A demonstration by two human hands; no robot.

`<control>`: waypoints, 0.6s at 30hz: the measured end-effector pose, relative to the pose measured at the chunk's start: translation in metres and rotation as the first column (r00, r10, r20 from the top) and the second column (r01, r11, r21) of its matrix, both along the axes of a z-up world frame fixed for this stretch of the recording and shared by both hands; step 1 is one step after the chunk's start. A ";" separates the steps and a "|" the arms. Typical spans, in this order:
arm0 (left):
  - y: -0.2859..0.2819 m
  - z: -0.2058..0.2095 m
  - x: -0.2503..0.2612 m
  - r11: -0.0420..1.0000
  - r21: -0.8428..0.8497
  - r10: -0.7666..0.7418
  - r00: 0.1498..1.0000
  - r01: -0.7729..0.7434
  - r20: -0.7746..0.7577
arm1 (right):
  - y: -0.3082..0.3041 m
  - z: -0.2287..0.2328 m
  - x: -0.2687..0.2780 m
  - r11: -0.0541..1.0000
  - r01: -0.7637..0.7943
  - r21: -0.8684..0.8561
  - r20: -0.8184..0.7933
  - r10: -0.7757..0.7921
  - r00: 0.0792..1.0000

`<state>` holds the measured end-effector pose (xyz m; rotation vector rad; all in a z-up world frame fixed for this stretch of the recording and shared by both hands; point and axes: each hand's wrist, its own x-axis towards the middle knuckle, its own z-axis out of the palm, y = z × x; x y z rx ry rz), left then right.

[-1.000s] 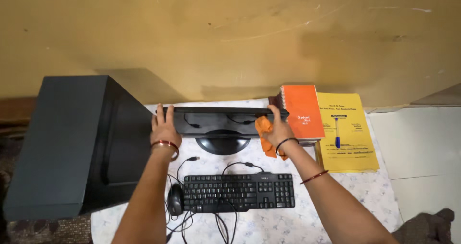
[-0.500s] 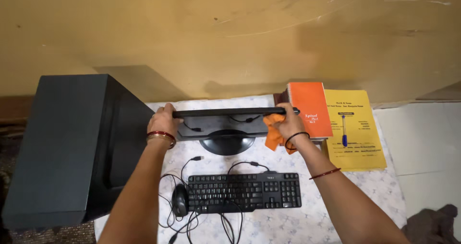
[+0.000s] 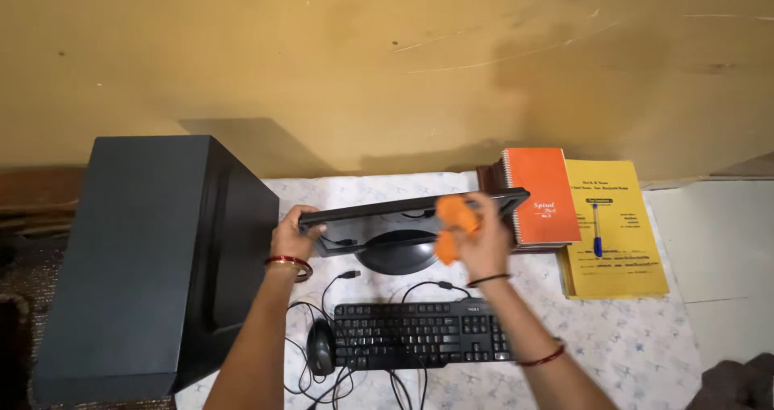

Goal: The person cleans a desktop computer setup using an orange cloth. They wipe the keyboard, mouse, monitor, and computer tower, then arrange the components on a table.

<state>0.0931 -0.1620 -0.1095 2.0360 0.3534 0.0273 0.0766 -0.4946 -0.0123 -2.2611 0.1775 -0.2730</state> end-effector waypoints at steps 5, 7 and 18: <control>0.001 0.002 -0.001 0.999 0.041 0.015 0.994 -0.010 -0.106 | 0.096 0.009 -0.001 0.950 -0.304 -0.077 0.311 0.313 0.898; 0.003 0.008 0.000 0.998 0.064 -0.014 0.999 0.017 -0.039 | 0.129 0.013 0.006 0.926 -0.364 -0.104 0.325 0.377 0.867; 0.003 0.002 -0.004 0.982 0.187 -0.033 0.997 0.019 0.072 | 0.161 -0.020 0.013 0.810 -0.397 -0.432 0.415 0.569 0.710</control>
